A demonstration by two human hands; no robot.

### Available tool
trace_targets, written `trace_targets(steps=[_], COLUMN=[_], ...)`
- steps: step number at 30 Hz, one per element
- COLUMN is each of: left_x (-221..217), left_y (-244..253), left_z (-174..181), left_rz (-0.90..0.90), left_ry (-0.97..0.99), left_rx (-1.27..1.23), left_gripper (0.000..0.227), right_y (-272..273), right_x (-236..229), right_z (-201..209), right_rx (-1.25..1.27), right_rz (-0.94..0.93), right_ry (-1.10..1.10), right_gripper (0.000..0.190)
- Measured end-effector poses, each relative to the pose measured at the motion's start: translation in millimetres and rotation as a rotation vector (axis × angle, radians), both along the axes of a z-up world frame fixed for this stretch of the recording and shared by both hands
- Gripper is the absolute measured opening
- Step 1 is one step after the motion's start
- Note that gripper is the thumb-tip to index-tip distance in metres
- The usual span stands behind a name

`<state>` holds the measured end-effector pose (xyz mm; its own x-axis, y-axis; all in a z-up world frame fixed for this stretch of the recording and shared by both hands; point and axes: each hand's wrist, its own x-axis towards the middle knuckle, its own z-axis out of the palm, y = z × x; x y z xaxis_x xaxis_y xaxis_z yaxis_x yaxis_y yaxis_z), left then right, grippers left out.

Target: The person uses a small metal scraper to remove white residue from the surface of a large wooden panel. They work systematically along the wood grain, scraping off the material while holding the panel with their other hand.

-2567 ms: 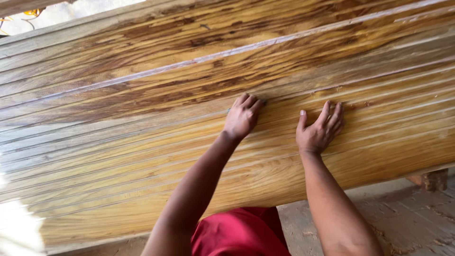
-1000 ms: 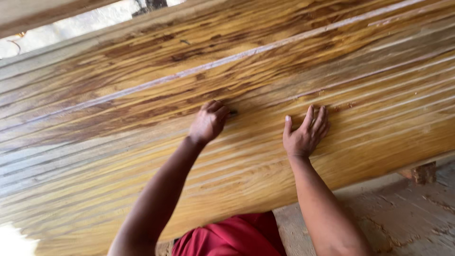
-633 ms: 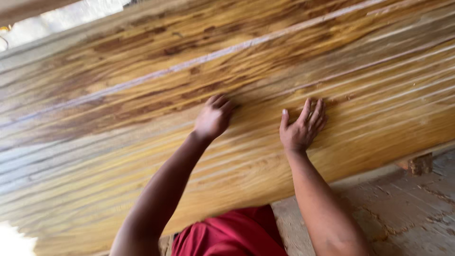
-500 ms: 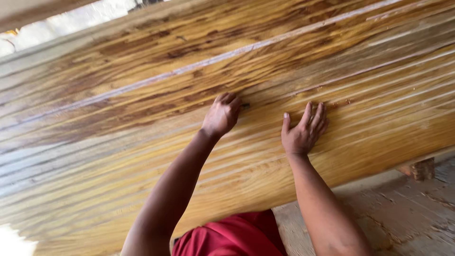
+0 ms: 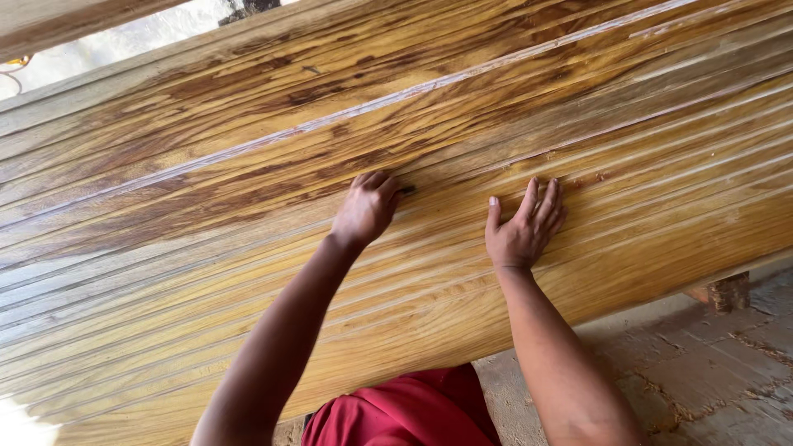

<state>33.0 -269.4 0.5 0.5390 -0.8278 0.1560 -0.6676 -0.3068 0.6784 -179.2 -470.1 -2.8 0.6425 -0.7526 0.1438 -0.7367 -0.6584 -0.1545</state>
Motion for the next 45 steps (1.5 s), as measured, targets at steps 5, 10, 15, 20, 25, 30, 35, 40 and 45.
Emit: trace_targets(steps=[5,10,15,20,25,30,35,40,45], left_x=[-7.9,-20.2,0.4,5.9,-6.8,0.1,-6.2,-12.7,9.9], left_y=[6.5,-38.1,4.5,-4.8,-32.4,15.9,-39.9,-70.2,17.2], left_z=[4.3,-2.9,3.2,10.8,-3.5,-4.3,-1.8,-12.7,-11.7], left_rz=[0.000,-0.029,-0.051,-0.046,-0.127,-0.076,-0.125,-0.139,-0.125], left_ry=[0.032,-0.064,-0.092,-0.078,-0.108,-0.127,-0.093,-0.221,0.012], left_rx=[0.088,0.020,0.035,0.048,0.038,0.056,-0.093,-0.099,0.131], left_gripper=[0.014,0.015,0.009,0.006,0.007,0.003,0.012,0.016,0.015], right_y=[6.7,5.3,6.8,4.0,9.4,6.8,0.6,4.7,6.8], right_x=[-4.4,-6.0,-7.8,1.7,-3.7,-5.9,2.7,-5.6,-3.1], right_z=[0.5,3.5,4.9,6.7,5.7,3.2,2.2,0.3,7.2], right_rx=[-0.015,0.015,0.021,-0.001,-0.002,-0.007,-0.018,-0.023,-0.010], right_rz=[-0.004,-0.004,0.002,-0.019,0.006,0.008,-0.004,0.036,-0.005], right_ry=[0.007,0.016,-0.015,0.018,-0.038,0.014,-0.018,-0.038,-0.016], right_gripper=[0.076,0.076,0.076,0.077,0.074,0.077,0.076,0.075,0.076])
